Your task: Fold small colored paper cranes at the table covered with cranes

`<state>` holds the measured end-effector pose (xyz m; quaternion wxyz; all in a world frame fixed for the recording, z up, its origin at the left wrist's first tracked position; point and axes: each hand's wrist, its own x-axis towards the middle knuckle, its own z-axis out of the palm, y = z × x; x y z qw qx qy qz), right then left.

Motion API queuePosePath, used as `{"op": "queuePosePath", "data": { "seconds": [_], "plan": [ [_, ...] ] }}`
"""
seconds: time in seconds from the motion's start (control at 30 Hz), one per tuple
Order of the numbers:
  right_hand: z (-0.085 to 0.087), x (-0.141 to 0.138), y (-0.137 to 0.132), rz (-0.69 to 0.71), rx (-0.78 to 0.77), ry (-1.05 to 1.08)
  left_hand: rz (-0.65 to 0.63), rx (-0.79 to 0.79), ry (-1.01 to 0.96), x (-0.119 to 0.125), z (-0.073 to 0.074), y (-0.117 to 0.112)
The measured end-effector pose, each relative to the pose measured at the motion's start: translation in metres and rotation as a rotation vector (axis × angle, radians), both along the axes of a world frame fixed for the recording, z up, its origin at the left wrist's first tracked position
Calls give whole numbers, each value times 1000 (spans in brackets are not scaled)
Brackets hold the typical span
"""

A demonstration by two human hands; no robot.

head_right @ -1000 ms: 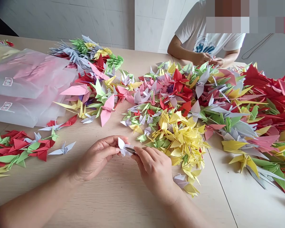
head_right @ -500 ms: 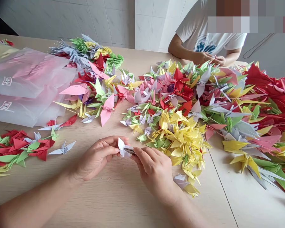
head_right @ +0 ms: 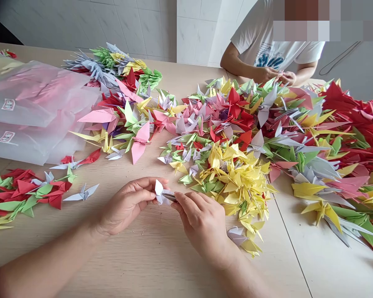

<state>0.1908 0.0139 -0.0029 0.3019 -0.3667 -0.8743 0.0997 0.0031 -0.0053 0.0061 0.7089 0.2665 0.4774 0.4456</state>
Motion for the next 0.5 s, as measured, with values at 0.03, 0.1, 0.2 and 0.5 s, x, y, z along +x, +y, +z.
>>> {"op": "queuePosePath", "data": {
  "seconds": [0.03, 0.1, 0.2, 0.5],
  "plan": [
    [-1, 0, 0, 0, -8, 8, 4, 0, 1, 0, 0, 0],
    [-2, 0, 0, 2, -32, 27, 2, 1, 2, 0, 0, 0],
    [-2, 1, 0, 5, -80, 46, -7, 1, -1, 0, -1, 0],
    [-1, 0, 0, -11, -166, 69, 6, 7, -31, -1, 0, 0]
  ]
}}
